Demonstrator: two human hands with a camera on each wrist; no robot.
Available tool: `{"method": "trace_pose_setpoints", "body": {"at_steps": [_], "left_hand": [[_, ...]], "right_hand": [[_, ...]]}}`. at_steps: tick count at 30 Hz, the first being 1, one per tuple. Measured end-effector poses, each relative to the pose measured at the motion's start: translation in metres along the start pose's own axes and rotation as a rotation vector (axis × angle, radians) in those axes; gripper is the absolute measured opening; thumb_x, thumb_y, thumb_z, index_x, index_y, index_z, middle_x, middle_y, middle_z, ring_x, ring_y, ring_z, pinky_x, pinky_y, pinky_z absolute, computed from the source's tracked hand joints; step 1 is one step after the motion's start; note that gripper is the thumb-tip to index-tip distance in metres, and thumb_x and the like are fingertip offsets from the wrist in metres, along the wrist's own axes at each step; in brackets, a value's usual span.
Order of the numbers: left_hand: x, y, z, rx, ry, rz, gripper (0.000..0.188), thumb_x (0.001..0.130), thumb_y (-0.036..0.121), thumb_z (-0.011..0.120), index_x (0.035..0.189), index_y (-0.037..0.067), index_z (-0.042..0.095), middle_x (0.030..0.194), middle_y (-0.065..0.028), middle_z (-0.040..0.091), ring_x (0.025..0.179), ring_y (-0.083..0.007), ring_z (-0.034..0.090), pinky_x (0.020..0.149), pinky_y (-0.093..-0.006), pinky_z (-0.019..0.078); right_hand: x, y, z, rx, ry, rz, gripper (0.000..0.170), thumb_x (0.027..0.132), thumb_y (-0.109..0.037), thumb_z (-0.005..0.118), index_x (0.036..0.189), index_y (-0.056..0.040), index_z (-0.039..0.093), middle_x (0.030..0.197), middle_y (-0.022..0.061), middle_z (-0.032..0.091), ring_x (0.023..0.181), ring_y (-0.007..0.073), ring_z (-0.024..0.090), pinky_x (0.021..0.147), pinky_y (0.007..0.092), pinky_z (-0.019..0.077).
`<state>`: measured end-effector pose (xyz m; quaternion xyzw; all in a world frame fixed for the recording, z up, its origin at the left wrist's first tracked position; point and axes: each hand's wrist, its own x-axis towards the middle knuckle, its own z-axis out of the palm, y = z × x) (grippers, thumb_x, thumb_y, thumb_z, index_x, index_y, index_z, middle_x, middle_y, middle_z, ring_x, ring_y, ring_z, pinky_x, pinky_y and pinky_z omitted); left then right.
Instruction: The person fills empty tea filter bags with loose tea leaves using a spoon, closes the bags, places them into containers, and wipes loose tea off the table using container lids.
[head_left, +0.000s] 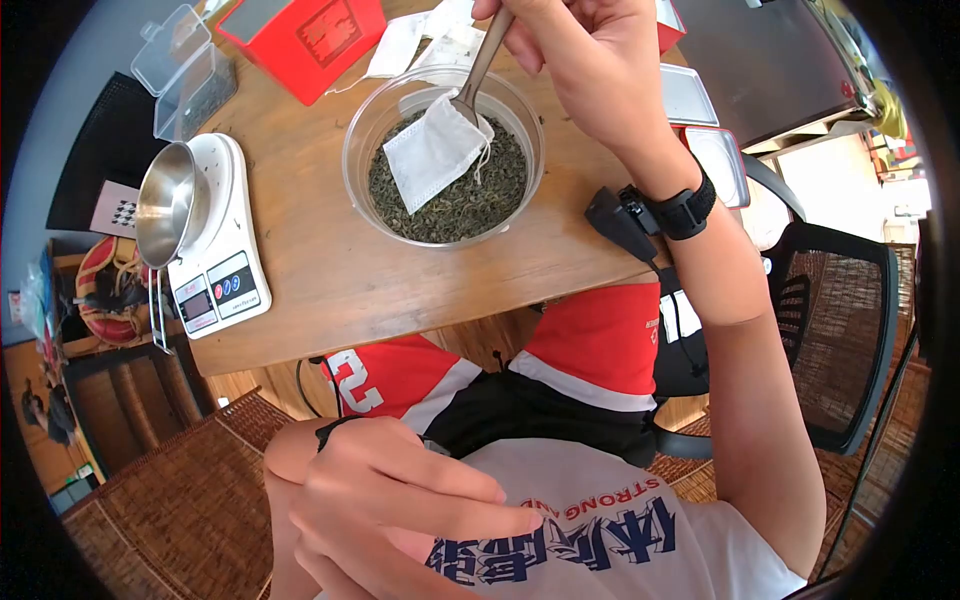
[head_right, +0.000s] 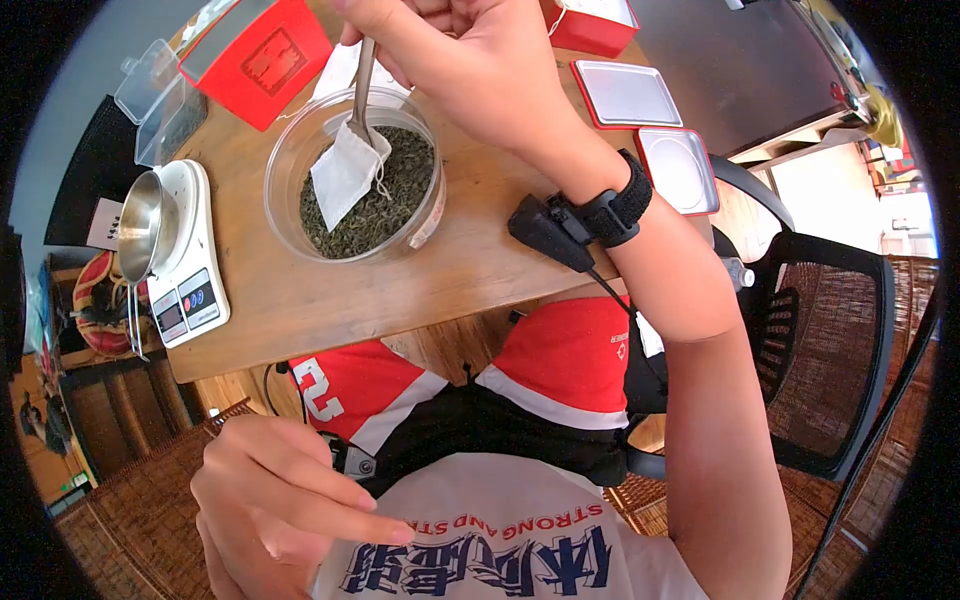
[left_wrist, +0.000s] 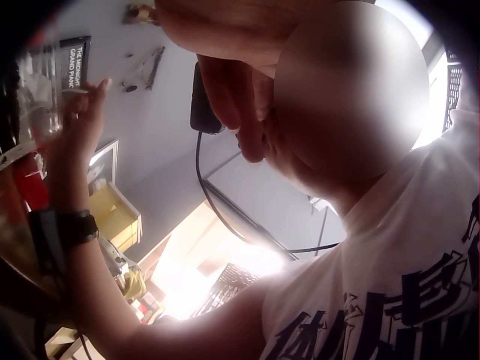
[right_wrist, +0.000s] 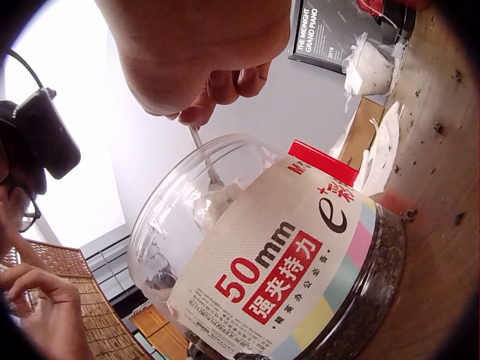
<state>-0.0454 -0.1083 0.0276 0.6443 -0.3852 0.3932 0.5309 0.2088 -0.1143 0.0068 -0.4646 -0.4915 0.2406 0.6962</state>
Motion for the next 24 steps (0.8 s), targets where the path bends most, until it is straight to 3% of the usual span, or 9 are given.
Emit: {"method": "trace_pose_setpoints", "body": {"at_steps": [2,6,8,12,18,24], "left_hand": [[0.002,0.012,0.007,0.03,0.121,-0.163,0.038,0.096,0.03,0.068,0.132,0.016,0.067,0.112,0.0101,0.078,0.061,-0.0254,0.072,0.058,-0.0313,0.0589],[0.005,0.011,0.009,0.064,0.216,-0.213,0.037,0.095,0.031,0.069,0.131,0.021,0.068,0.111,0.0109,0.078,0.063,-0.0268,0.072,0.057,-0.0324,0.0574],[-0.003,-0.004,-0.008,-0.04,-0.014,0.093,0.038,0.094,0.033,0.069,0.13,0.024,0.068,0.11,0.0115,0.078,0.066,-0.0284,0.073,0.056,-0.033,0.0559],[-0.001,0.001,-0.008,-0.002,-0.042,0.043,0.039,0.093,0.034,0.07,0.131,0.025,0.067,0.109,0.0124,0.078,0.067,-0.0291,0.073,0.056,-0.0333,0.0553],[-0.005,-0.002,-0.003,-0.034,-0.015,0.098,0.037,0.094,0.034,0.068,0.127,0.019,0.068,0.11,0.0121,0.078,0.066,-0.0277,0.072,0.056,-0.0336,0.0563],[0.006,-0.005,0.015,0.137,0.176,0.166,0.034,0.094,0.029,0.069,0.126,0.017,0.067,0.109,0.0116,0.078,0.063,-0.0243,0.071,0.056,-0.0308,0.0561]], "right_hand": [[-0.001,-0.001,-0.001,0.0,-0.005,0.009,0.026,0.105,-0.024,0.064,0.087,-0.0049,0.069,0.068,-0.0062,0.06,0.056,-0.001,0.047,0.051,0.0174,0.0335],[-0.001,-0.002,0.0,0.003,-0.009,0.009,0.026,0.105,-0.024,0.064,0.087,-0.0049,0.069,0.068,-0.0064,0.06,0.056,-0.0013,0.047,0.05,0.0173,0.0328],[-0.001,-0.002,0.0,0.004,-0.013,0.012,0.026,0.105,-0.024,0.064,0.088,-0.0048,0.069,0.069,-0.0065,0.06,0.056,-0.0014,0.047,0.05,0.0172,0.033],[-0.001,-0.002,0.002,-0.001,0.013,0.025,0.026,0.105,-0.025,0.065,0.088,-0.0047,0.07,0.069,-0.0063,0.061,0.056,-0.0014,0.048,0.051,0.017,0.0337],[-0.002,-0.002,0.0,-0.009,-0.012,0.01,0.027,0.105,-0.025,0.064,0.088,-0.0048,0.07,0.07,-0.0061,0.062,0.057,-0.0012,0.048,0.051,0.0171,0.0344],[-0.001,0.0,0.0,-0.014,-0.009,0.005,0.026,0.105,-0.024,0.064,0.088,-0.0046,0.069,0.069,-0.0057,0.061,0.057,-0.0009,0.048,0.051,0.0173,0.0343]]}}
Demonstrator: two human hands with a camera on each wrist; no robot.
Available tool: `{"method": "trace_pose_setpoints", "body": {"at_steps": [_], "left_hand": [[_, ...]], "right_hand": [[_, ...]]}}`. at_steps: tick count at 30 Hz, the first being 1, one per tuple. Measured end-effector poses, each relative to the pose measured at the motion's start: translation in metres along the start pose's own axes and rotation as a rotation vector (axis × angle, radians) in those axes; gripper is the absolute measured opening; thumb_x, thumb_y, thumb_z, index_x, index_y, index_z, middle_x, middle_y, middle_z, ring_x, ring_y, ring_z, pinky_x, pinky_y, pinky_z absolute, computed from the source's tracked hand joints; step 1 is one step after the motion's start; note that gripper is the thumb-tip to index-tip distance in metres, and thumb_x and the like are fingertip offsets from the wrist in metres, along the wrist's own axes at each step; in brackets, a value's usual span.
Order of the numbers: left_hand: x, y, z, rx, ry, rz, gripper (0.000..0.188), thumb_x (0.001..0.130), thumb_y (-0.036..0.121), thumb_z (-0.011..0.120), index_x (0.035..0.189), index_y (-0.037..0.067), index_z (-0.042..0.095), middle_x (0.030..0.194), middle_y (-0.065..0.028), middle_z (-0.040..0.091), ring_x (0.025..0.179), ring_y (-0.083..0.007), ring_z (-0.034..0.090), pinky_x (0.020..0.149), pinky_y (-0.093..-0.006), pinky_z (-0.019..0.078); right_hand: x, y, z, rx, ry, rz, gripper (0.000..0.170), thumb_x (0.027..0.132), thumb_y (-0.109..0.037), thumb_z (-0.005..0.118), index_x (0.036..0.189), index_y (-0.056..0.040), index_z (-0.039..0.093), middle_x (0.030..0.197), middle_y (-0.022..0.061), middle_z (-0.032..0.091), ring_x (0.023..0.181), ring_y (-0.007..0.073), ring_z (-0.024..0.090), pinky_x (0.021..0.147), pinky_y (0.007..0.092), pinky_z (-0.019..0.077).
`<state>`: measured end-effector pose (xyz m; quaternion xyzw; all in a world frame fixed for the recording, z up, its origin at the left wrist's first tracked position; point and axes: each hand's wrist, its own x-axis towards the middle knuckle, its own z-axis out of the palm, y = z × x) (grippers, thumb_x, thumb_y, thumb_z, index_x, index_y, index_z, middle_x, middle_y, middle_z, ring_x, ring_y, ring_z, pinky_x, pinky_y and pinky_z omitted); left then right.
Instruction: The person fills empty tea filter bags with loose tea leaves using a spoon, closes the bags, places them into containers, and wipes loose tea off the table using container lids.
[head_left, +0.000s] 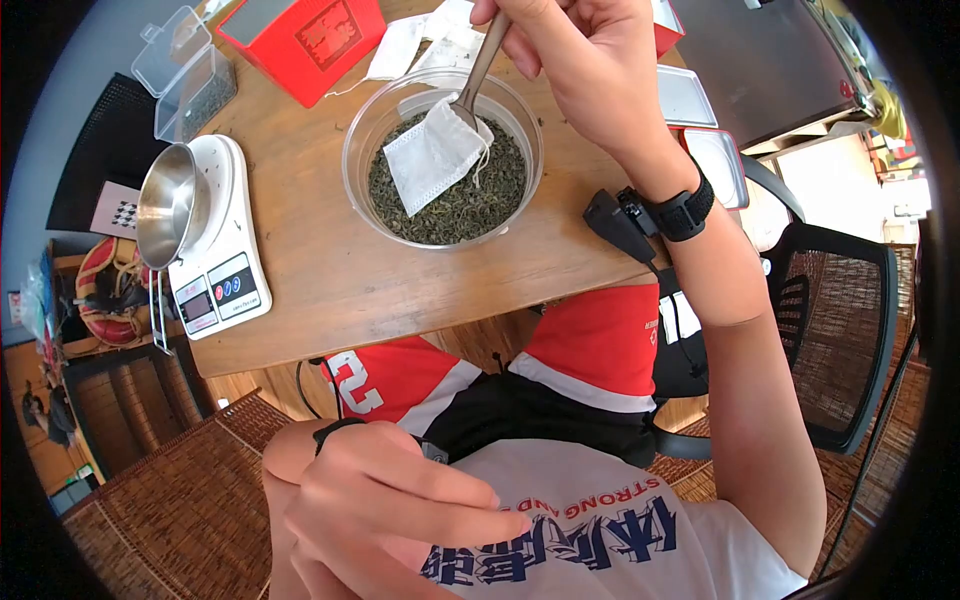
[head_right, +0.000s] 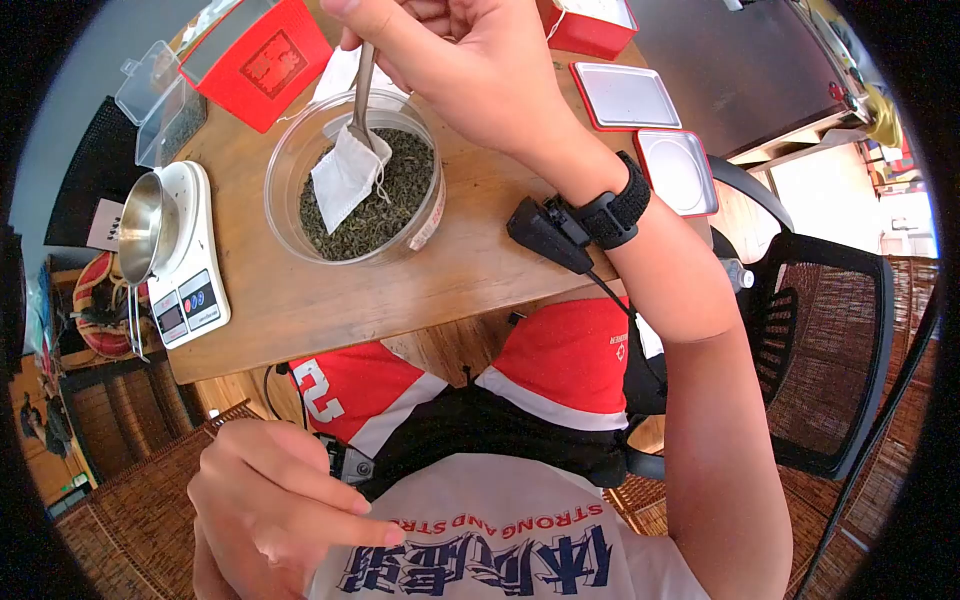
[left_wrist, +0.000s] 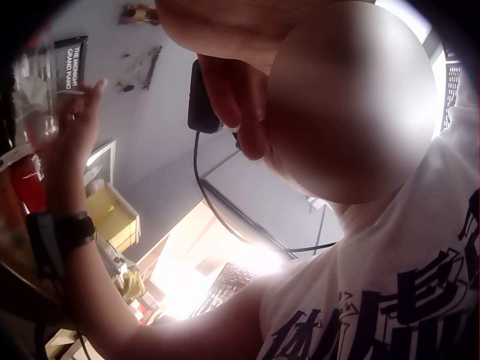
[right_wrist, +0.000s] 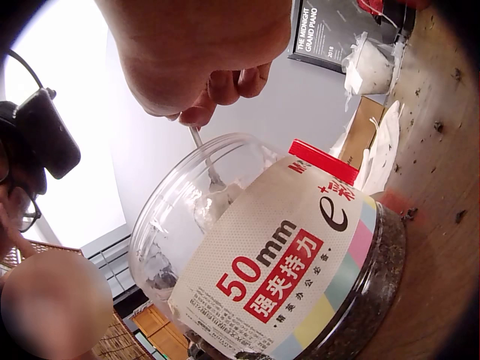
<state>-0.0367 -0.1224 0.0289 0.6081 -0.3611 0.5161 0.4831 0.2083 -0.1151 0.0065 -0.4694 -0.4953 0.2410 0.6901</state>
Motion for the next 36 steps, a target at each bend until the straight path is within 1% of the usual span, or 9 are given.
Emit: {"method": "trace_pose_setpoints", "body": {"at_steps": [2,12,21,22,23,26,28,31,36], "left_hand": [[0.017,0.014,0.002,0.104,-0.066,-0.331,0.034,0.094,0.028,0.071,0.125,0.017,0.068,0.109,0.0105,0.078,0.061,-0.0214,0.069,0.056,-0.0289,0.0558],[0.003,0.007,-0.011,-0.04,-0.167,-0.159,0.036,0.094,0.028,0.073,0.128,0.016,0.069,0.11,0.0106,0.078,0.061,-0.0181,0.068,0.056,-0.0273,0.0561],[0.017,0.034,-0.003,0.107,-0.084,-0.372,0.035,0.094,0.027,0.072,0.128,0.015,0.07,0.101,0.0072,0.079,0.07,-0.0184,0.069,0.064,-0.0306,0.0589],[0.023,0.052,-0.011,0.304,-0.223,-0.725,0.014,0.096,0.024,0.067,0.098,0.012,0.073,0.081,-0.0005,0.075,0.062,-0.0175,0.068,0.056,-0.0288,0.0559],[0.025,0.063,-0.016,0.505,-0.362,-1.076,0.034,0.097,0.022,0.061,0.069,0.009,0.075,0.062,-0.0082,0.072,0.054,-0.0167,0.068,0.047,-0.027,0.0529],[0.021,0.005,-0.037,0.508,-0.041,-1.062,0.008,0.092,0.008,0.068,0.093,0.002,0.072,0.082,-0.0118,0.074,0.052,-0.0103,0.061,0.045,-0.0217,0.0461],[0.029,-0.026,-0.06,0.474,0.148,-1.245,0.029,0.091,0.0,0.071,0.119,-0.006,0.063,0.109,-0.0149,0.073,0.053,-0.0032,0.055,0.045,-0.0177,0.0421],[0.036,-0.048,-0.1,0.427,0.082,-1.437,0.027,0.089,0.006,0.077,0.113,-0.003,0.07,0.104,-0.0088,0.075,0.05,-0.0001,0.052,0.044,-0.0171,0.0354],[0.028,-0.07,-0.126,0.488,0.041,-1.433,0.021,0.089,0.013,0.08,0.105,0.001,0.074,0.094,-0.0043,0.076,0.049,0.0038,0.048,0.04,-0.0158,0.0275]], "right_hand": [[0.0,-0.001,0.0,-0.006,0.003,-0.01,0.026,0.105,-0.023,0.064,0.087,-0.0046,0.069,0.069,-0.0054,0.061,0.056,-0.0006,0.048,0.051,0.0175,0.0343],[0.0,0.001,0.0,-0.009,0.018,0.0,0.027,0.105,-0.024,0.064,0.086,-0.0051,0.069,0.069,-0.0048,0.061,0.056,-0.0003,0.047,0.05,0.0178,0.0341],[-0.001,0.0,0.001,-0.006,0.026,0.009,0.027,0.105,-0.023,0.064,0.085,-0.005,0.068,0.069,-0.0052,0.061,0.057,-0.0004,0.048,0.051,0.0175,0.0346],[-0.001,0.001,0.001,0.004,0.026,0.004,0.027,0.105,-0.022,0.064,0.085,-0.0049,0.068,0.07,-0.0054,0.061,0.057,-0.0005,0.048,0.051,0.0175,0.0345],[-0.001,0.001,0.0,0.002,0.027,0.001,0.027,0.105,-0.022,0.064,0.085,-0.0049,0.068,0.07,-0.0054,0.061,0.057,-0.0005,0.048,0.051,0.0175,0.0345],[-0.002,-0.002,-0.002,-0.033,-0.02,0.0,0.027,0.105,-0.021,0.064,0.085,-0.0046,0.068,0.07,-0.006,0.06,0.058,-0.001,0.047,0.052,0.0173,0.034],[-0.002,-0.005,0.004,-0.058,0.054,-0.001,0.03,0.105,-0.02,0.064,0.08,-0.0044,0.066,0.066,-0.0078,0.057,0.056,-0.002,0.044,0.051,0.0166,0.0324],[-0.003,-0.004,-0.008,-0.131,-0.029,0.087,0.021,0.104,-0.022,0.066,0.102,-0.0013,0.068,0.081,-0.0028,0.064,0.068,0.001,0.052,0.06,0.0195,0.0401],[-0.002,-0.009,0.002,-0.139,0.026,-0.077,0.029,0.101,-0.023,0.07,0.083,-0.0004,0.071,0.065,-0.0057,0.06,0.057,-0.001,0.046,0.051,0.0196,0.0311]]}}
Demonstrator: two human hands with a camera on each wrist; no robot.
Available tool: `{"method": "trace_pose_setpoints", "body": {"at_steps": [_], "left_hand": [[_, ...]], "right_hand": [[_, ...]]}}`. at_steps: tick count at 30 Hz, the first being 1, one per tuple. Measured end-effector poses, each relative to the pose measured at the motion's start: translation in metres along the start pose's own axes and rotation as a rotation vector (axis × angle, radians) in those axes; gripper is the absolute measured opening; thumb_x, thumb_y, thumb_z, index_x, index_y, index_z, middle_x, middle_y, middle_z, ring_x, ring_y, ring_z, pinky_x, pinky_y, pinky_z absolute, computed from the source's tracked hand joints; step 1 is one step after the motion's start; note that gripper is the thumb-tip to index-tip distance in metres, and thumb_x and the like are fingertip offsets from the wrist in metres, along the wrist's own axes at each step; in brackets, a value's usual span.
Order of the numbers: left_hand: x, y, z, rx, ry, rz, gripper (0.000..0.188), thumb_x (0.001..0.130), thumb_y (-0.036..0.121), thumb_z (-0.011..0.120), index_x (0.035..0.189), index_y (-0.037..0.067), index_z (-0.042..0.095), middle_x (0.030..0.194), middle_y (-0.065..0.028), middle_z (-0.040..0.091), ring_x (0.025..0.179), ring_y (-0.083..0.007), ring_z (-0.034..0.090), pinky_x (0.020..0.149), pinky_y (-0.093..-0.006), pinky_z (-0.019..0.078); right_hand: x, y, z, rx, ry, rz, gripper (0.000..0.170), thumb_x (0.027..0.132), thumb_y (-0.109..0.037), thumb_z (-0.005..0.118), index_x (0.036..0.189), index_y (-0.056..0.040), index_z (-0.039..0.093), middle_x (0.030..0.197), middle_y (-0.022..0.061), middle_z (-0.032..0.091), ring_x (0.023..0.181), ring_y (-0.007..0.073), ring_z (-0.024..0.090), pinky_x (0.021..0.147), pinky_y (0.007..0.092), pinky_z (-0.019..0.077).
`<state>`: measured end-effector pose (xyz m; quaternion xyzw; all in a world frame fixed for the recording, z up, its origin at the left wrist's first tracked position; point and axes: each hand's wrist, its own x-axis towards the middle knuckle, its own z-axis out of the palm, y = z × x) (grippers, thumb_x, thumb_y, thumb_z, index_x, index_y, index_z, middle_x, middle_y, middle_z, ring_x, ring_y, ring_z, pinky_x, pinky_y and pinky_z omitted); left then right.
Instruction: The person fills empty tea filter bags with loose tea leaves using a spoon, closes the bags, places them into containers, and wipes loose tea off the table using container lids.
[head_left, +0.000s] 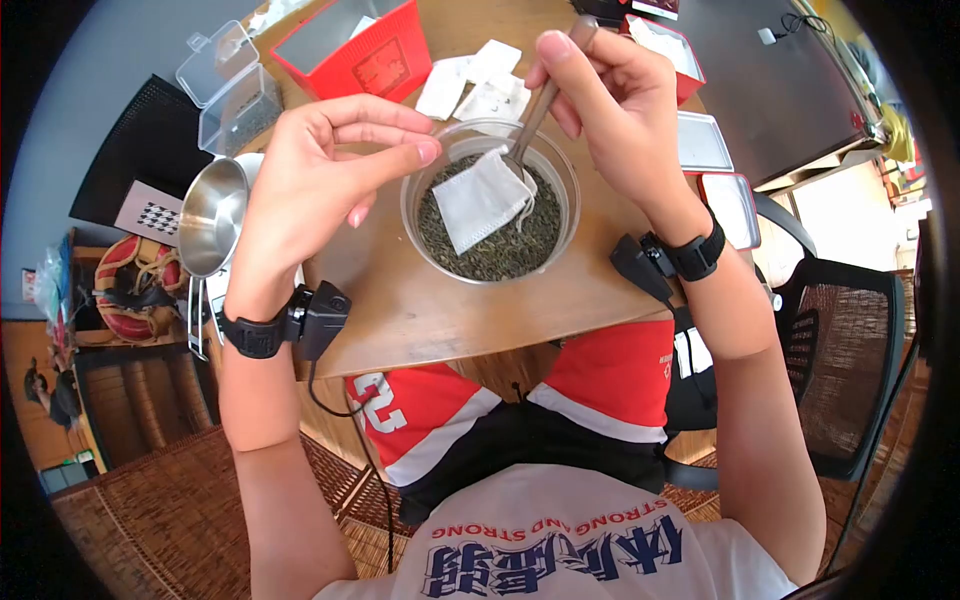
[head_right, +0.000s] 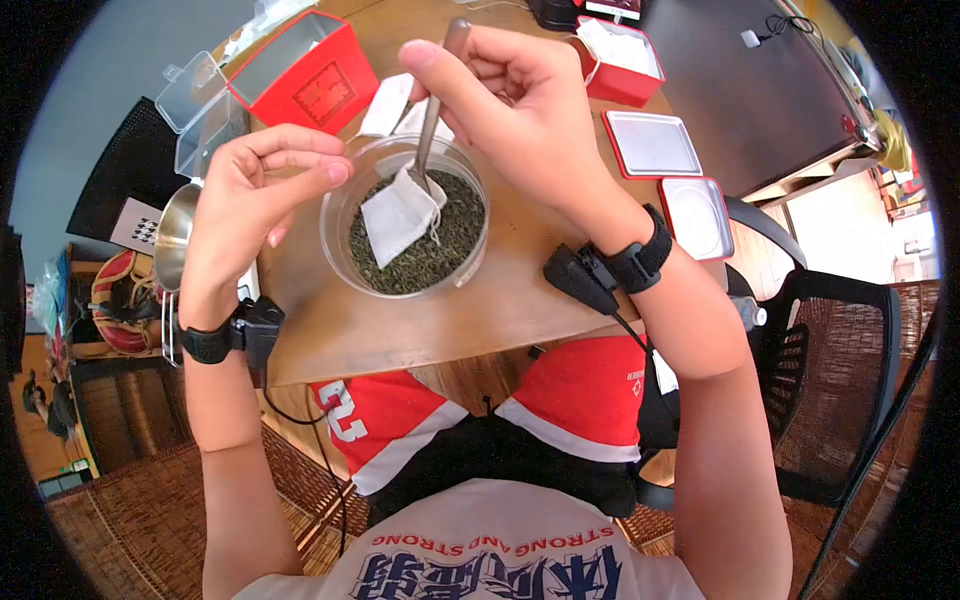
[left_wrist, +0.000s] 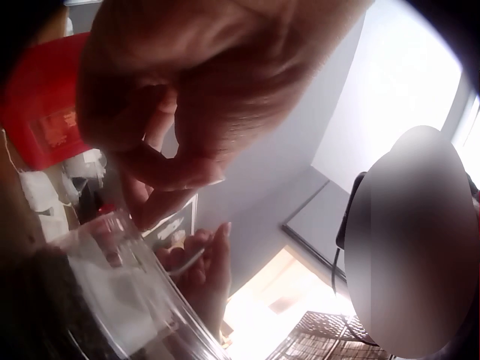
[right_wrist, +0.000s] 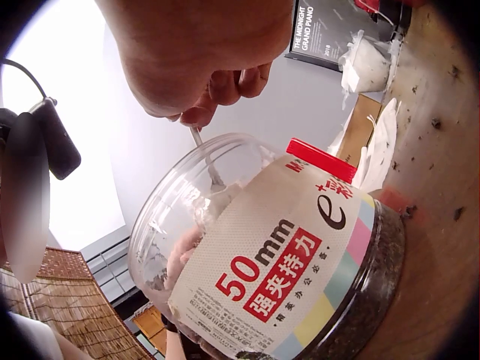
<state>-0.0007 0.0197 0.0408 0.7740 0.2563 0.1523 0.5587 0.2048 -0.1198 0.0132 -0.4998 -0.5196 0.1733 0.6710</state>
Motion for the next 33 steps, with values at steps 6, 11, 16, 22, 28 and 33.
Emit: {"method": "trace_pose_setpoints", "body": {"at_steps": [6,11,16,22,28,33], "left_hand": [[0.002,-0.018,-0.011,-0.146,0.066,-0.035,0.021,0.088,0.01,0.078,0.106,0.0,0.076,0.096,-0.0071,0.079,0.048,0.0011,0.046,0.043,-0.0175,0.0306],[0.008,-0.03,-0.019,-0.19,0.069,-0.039,0.018,0.09,0.008,0.074,0.106,0.0,0.076,0.097,-0.0074,0.079,0.05,0.0012,0.047,0.044,-0.0176,0.0306],[0.008,-0.032,-0.017,-0.157,0.101,-0.009,0.015,0.092,0.008,0.072,0.104,0.0,0.077,0.095,-0.0068,0.079,0.051,0.0005,0.047,0.045,-0.0178,0.0319],[0.012,-0.041,-0.015,-0.105,0.121,-0.021,0.013,0.093,0.009,0.07,0.101,0.0,0.077,0.091,-0.0056,0.078,0.051,-0.0001,0.048,0.046,-0.0179,0.0352],[0.012,-0.043,-0.014,-0.076,0.134,-0.009,0.01,0.091,0.01,0.071,0.094,0.001,0.074,0.085,-0.0054,0.077,0.051,-0.0006,0.049,0.045,-0.0181,0.0366],[0.011,-0.045,-0.011,0.113,0.171,-0.052,0.012,0.09,0.012,0.073,0.093,0.0,0.075,0.08,-0.0025,0.075,0.051,-0.0012,0.051,0.044,-0.0182,0.0386]], "right_hand": [[-0.001,0.0,0.002,0.028,0.005,0.055,0.029,0.101,-0.023,0.07,0.084,-0.0003,0.071,0.065,-0.0056,0.059,0.056,-0.0002,0.046,0.051,0.0202,0.0313],[-0.001,0.0,0.003,0.041,0.011,0.057,0.028,0.1,-0.023,0.071,0.084,-0.0004,0.071,0.064,-0.0056,0.059,0.055,-0.0001,0.045,0.05,0.0202,0.0306],[0.0,0.0,0.003,0.053,0.012,0.046,0.028,0.1,-0.023,0.071,0.085,-0.0003,0.072,0.065,-0.0057,0.06,0.055,-0.0002,0.045,0.05,0.0201,0.0301],[0.0,0.002,0.004,0.043,0.011,0.03,0.028,0.101,-0.024,0.071,0.084,-0.0004,0.072,0.065,-0.006,0.059,0.055,-0.0005,0.045,0.05,0.0198,0.0294],[0.001,0.003,0.003,0.043,0.004,0.027,0.03,0.101,-0.025,0.07,0.083,-0.0009,0.072,0.065,-0.0062,0.06,0.055,-0.0009,0.045,0.05,0.0195,0.0291],[0.001,0.002,0.003,0.035,0.002,0.014,0.03,0.101,-0.025,0.07,0.083,-0.0007,0.072,0.065,-0.0059,0.06,0.055,-0.0009,0.045,0.049,0.0192,0.0296]]}}
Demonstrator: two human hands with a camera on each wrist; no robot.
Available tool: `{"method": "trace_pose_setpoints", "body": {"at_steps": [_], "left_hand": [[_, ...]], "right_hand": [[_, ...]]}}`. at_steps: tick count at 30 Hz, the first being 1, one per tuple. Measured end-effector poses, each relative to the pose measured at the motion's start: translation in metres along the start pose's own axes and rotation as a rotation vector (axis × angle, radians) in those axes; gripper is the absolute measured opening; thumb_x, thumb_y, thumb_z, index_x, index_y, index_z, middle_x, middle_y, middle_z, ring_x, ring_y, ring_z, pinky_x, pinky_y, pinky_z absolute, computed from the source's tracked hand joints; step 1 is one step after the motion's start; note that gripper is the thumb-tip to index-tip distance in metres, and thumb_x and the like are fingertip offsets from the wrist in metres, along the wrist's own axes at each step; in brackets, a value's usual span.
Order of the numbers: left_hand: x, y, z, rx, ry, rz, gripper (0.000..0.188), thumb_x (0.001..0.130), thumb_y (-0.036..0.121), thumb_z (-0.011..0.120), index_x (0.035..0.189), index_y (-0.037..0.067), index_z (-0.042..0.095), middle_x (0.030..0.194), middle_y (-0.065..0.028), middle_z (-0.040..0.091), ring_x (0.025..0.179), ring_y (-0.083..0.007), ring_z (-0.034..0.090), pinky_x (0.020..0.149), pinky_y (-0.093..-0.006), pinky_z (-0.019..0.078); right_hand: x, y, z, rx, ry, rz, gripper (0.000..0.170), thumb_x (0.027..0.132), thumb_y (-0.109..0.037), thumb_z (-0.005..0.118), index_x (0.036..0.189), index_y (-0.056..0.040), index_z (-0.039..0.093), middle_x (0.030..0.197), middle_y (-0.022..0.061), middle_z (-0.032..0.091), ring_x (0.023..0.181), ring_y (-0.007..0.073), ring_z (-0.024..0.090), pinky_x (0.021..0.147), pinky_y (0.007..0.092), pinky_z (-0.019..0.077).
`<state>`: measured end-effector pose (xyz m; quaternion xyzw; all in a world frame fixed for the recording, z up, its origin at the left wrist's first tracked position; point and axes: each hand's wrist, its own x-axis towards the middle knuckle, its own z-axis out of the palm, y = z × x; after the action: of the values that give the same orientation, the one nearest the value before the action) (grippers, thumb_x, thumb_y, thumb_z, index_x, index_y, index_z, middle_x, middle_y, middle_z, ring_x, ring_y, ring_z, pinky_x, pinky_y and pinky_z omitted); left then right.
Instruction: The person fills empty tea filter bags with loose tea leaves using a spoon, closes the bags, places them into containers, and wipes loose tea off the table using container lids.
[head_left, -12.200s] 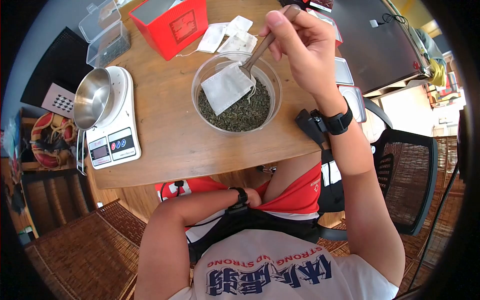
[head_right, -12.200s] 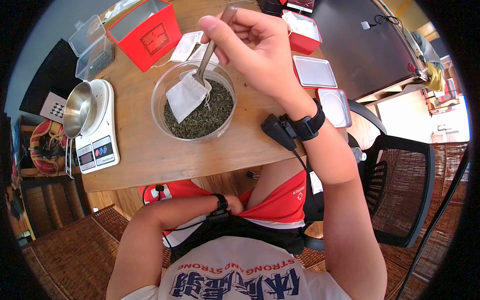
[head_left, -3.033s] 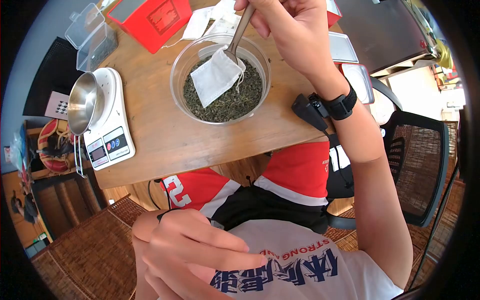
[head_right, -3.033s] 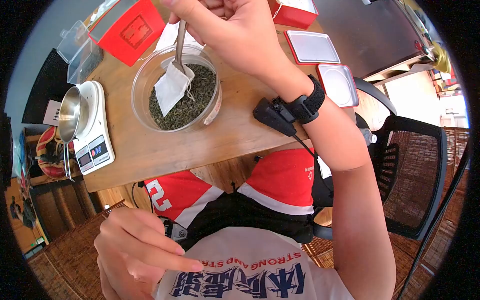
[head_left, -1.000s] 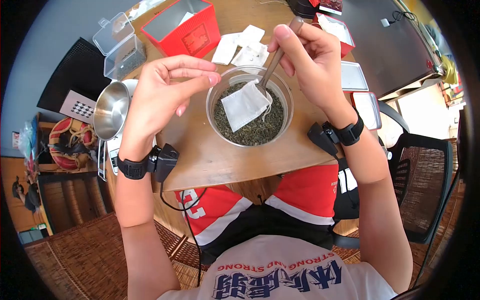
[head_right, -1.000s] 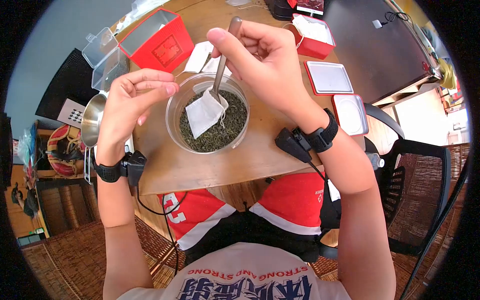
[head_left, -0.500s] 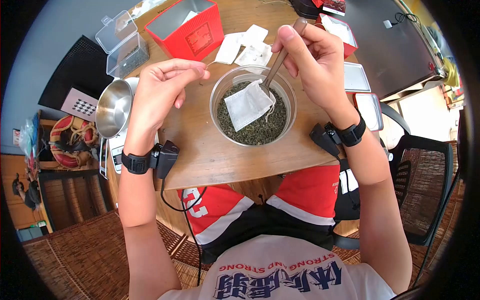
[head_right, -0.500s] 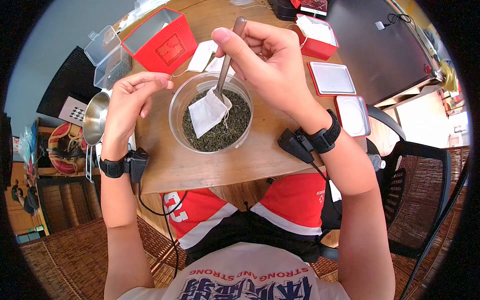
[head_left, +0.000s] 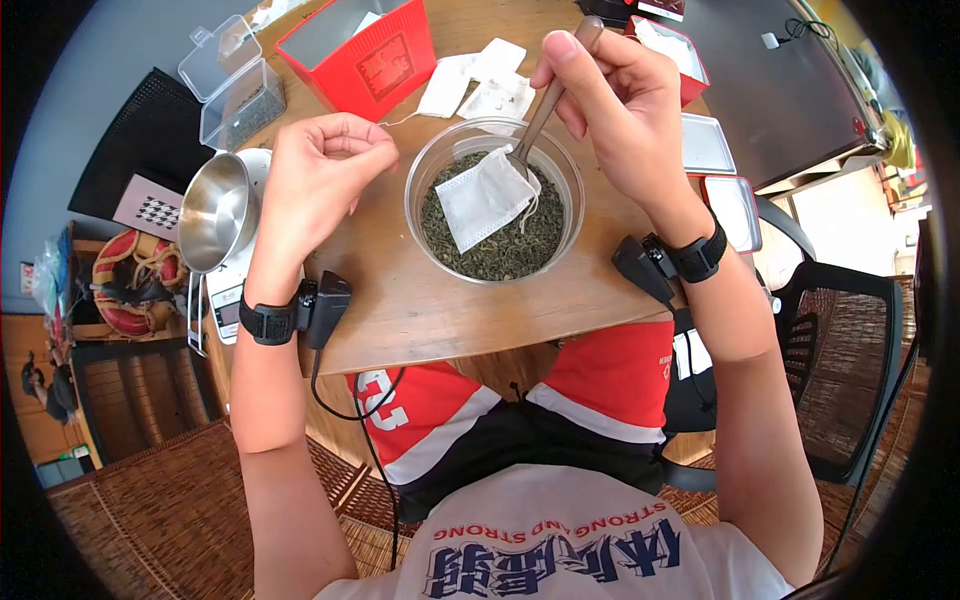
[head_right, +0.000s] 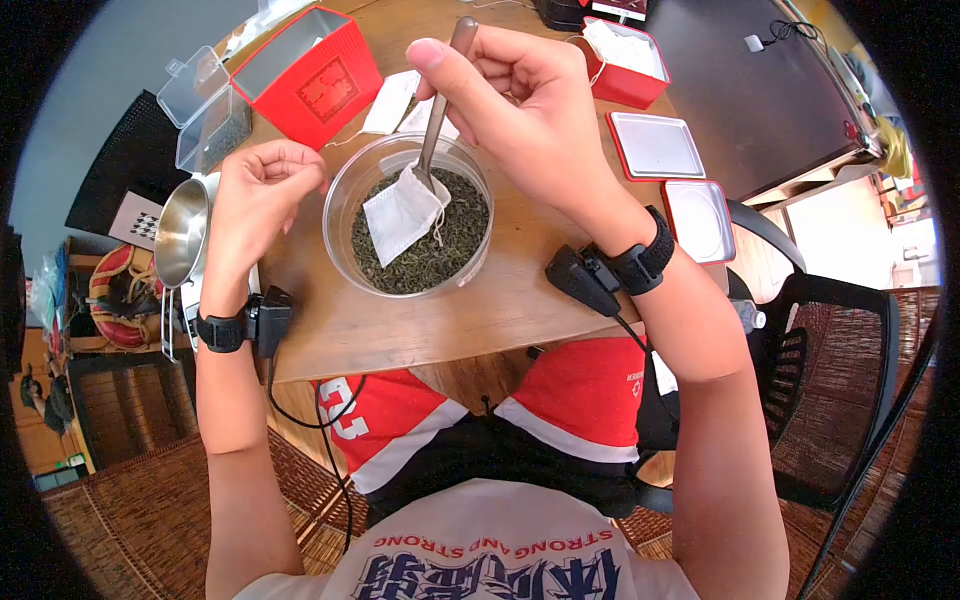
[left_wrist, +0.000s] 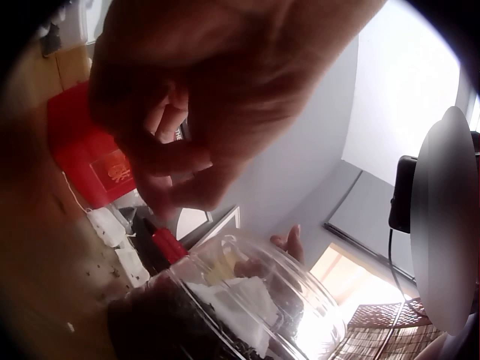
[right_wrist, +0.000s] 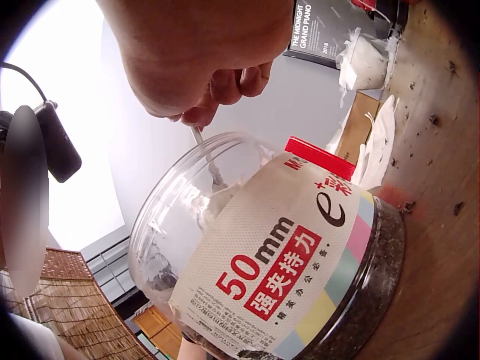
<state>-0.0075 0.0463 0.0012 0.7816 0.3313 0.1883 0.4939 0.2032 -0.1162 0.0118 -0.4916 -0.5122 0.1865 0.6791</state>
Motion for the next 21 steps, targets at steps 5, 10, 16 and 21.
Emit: {"method": "trace_pose_setpoints", "body": {"at_steps": [5,10,16,21], "left_hand": [[-0.004,0.005,0.004,0.001,0.027,0.033,0.017,0.091,0.008,0.069,0.076,0.005,0.062,0.069,0.0049,0.062,0.051,-0.0008,0.046,0.046,-0.0197,0.0346],[0.002,-0.006,-0.002,-0.133,0.273,0.378,0.042,0.093,-0.002,0.058,0.073,0.011,0.024,0.068,0.0079,0.027,0.065,-0.0034,0.024,0.056,-0.0235,0.0218],[-0.004,0.007,0.004,-0.288,0.421,0.675,0.026,0.092,-0.008,0.053,0.079,0.008,0.037,0.076,0.0027,0.041,0.066,-0.0054,0.038,0.058,-0.0227,0.0338],[-0.013,0.023,-0.032,-0.044,0.487,1.078,0.012,0.098,0.008,0.047,0.089,0.002,0.053,0.109,-0.0173,0.055,0.093,-0.024,0.06,0.082,-0.0384,0.0527]], "right_hand": [[0.001,0.002,0.0,0.0,0.007,-0.006,0.031,0.101,-0.026,0.07,0.083,-0.0007,0.072,0.064,-0.0057,0.059,0.055,-0.0008,0.045,0.049,0.0194,0.0301],[0.001,0.002,-0.001,-0.008,-0.008,-0.014,0.031,0.101,-0.026,0.07,0.084,-0.0009,0.072,0.062,-0.0061,0.056,0.054,-0.0009,0.045,0.049,0.0195,0.0301],[0.002,0.006,-0.001,-0.001,-0.011,-0.031,0.031,0.101,-0.026,0.069,0.084,-0.0009,0.072,0.062,-0.0067,0.055,0.054,-0.001,0.045,0.049,0.0196,0.0296],[0.001,0.005,-0.003,-0.002,-0.009,-0.017,0.031,0.101,-0.027,0.07,0.084,-0.0011,0.072,0.062,-0.0069,0.054,0.055,-0.0014,0.044,0.049,0.0193,0.0292]]}}
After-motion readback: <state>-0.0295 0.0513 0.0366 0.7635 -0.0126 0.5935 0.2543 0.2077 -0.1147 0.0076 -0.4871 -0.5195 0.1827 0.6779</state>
